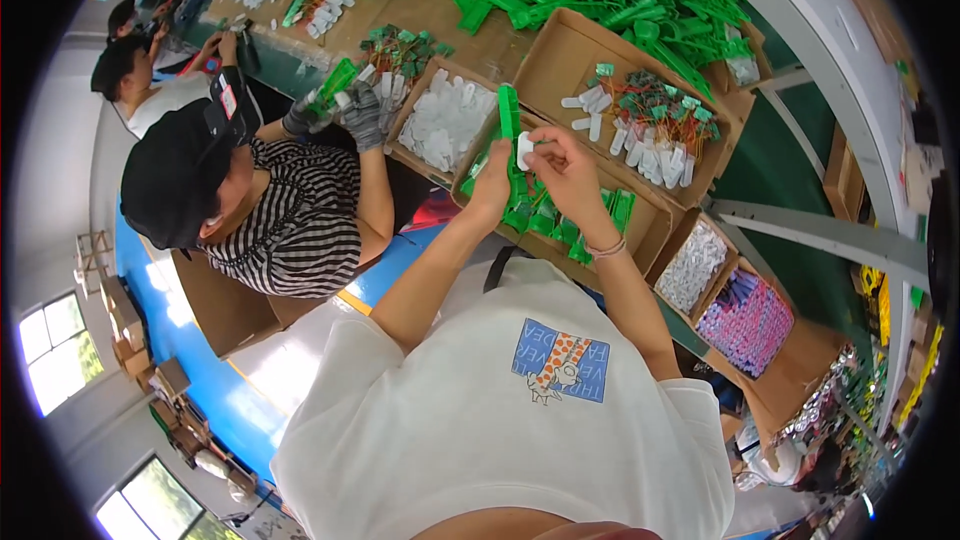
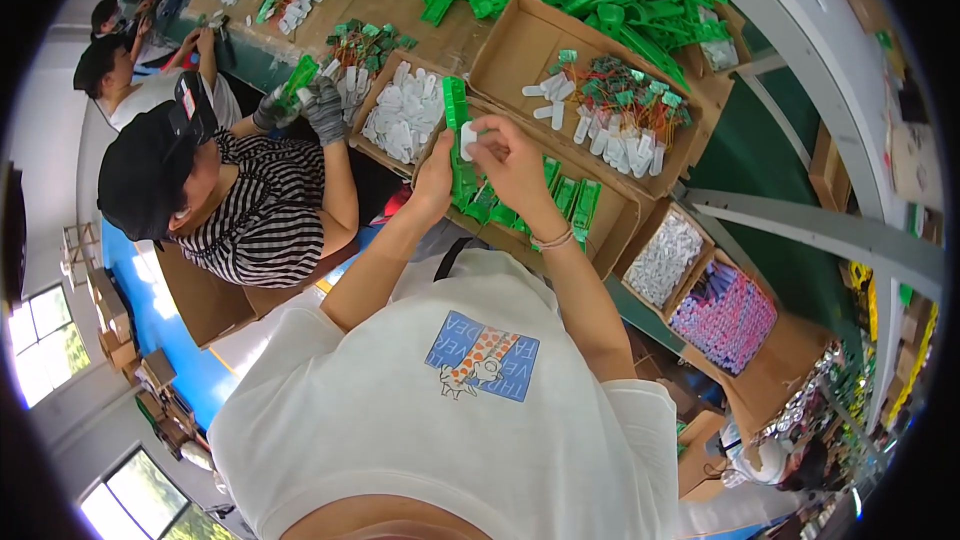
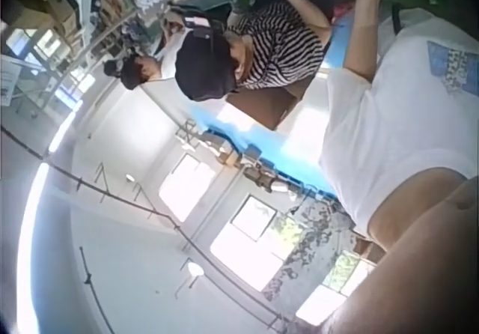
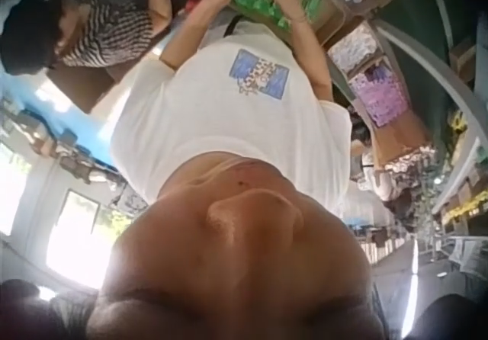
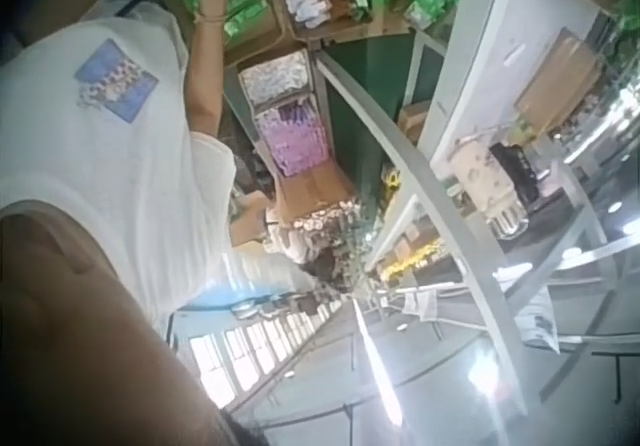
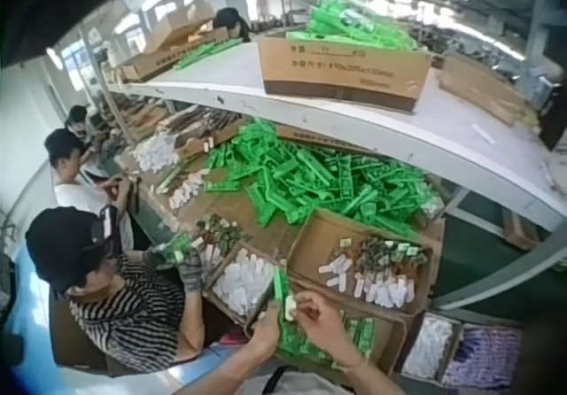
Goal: Assembling small white electronic components into green plastic housings and organizing them into cardboard boxes at a factory workstation.
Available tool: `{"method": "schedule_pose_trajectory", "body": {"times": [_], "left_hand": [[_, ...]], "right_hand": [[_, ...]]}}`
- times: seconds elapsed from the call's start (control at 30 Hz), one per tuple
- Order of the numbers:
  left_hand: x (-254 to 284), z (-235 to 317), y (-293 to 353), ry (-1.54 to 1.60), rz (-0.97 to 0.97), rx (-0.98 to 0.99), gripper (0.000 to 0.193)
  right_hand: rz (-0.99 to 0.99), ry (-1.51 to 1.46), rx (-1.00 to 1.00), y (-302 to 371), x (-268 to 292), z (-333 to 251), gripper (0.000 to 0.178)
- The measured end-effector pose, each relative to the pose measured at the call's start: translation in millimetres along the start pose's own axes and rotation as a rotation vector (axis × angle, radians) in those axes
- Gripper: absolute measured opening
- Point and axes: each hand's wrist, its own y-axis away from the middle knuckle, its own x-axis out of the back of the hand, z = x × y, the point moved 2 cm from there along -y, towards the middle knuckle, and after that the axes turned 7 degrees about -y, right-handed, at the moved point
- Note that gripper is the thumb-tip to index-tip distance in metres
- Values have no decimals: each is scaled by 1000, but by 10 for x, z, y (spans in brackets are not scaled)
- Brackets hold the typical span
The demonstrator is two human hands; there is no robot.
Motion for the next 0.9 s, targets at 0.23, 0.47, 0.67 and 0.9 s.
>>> {"method": "schedule_pose_trajectory", "body": {"times": [0.23, 0.47, 0.67, 0.9], "left_hand": [[-64, -152, 12, -191, -155, -28, 49], [-78, -52, 94, -230, -220, -32, 48], [-106, -80, 14, -291, -195, -57, 41], [78, -113, -32, 289, -358, 55, 49]], "right_hand": [[39, 239, 8, 283, 50, -116, 30], [2, 319, 32, 268, 116, -105, 31], [49, 275, 18, 248, 176, -10, 35], [163, 141, -78, -472, 596, 227, 20]]}}
